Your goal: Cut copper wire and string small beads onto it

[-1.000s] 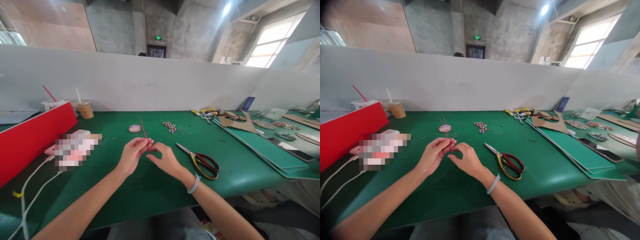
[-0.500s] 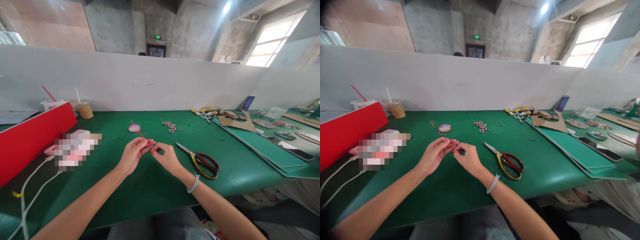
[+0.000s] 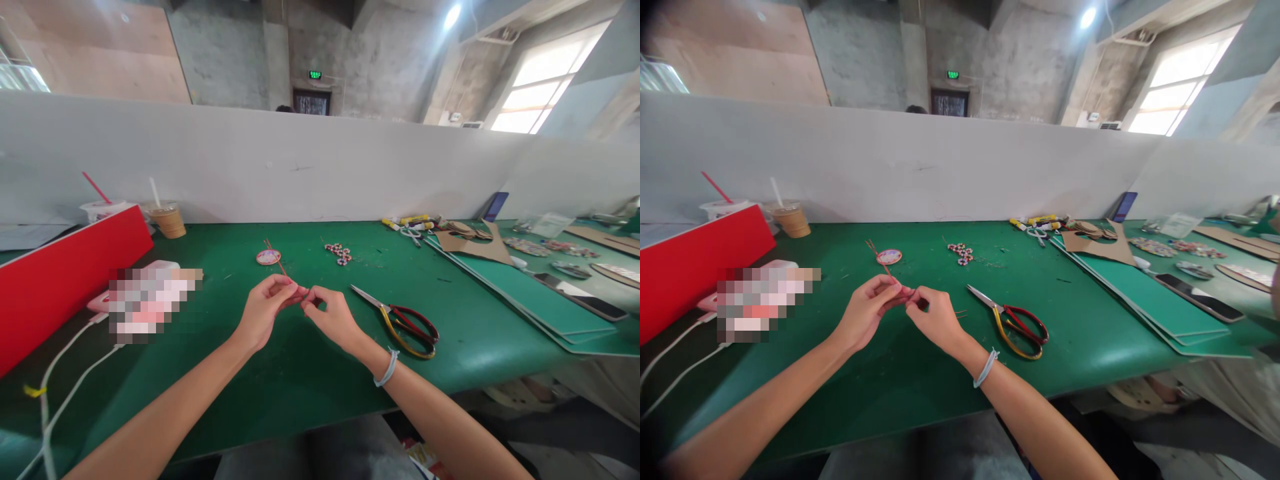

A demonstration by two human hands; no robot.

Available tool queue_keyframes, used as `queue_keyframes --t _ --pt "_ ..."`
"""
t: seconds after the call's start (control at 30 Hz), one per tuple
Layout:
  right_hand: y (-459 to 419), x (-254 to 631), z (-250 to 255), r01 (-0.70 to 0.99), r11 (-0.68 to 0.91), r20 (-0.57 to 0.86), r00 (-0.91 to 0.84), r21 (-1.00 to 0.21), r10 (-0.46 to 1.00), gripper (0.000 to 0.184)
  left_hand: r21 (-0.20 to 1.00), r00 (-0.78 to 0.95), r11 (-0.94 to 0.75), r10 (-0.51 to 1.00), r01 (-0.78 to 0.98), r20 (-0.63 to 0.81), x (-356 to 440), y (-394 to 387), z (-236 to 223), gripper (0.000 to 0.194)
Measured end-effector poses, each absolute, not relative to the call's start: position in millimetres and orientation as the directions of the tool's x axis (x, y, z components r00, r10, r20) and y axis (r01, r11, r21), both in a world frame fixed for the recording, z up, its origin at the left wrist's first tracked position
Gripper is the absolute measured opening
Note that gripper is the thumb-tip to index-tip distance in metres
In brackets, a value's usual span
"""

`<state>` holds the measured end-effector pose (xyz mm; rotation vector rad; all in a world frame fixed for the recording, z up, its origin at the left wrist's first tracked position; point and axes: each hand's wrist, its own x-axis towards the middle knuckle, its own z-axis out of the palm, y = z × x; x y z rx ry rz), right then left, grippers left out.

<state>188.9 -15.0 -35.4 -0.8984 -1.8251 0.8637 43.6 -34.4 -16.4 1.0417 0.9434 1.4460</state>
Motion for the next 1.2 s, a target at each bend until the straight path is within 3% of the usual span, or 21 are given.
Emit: queue_keyframes --t 0.4,1.03,1.2 --pt "-12 189 -38 0.263 0.57 0.424 -0.449 -0.778 0.787 0.021 0.959 -0.1 -0.084 0.993 -0.271 0.059 43 -33 -23 0.016" --pt "-13 197 -30 0.216 0.467 0.244 -0.629 -0.857 0.738 0.016 0.837 -0.189 -0.094 0.982 -0.539 -0.011 7 -11 -8 0.004" --pt "-15 199 -28 0.202 0.455 0.232 -0.645 -0.868 0.728 0.016 0.803 -0.241 -0.108 0.97 -0.586 -0.045 -3 -4 -4 0.012"
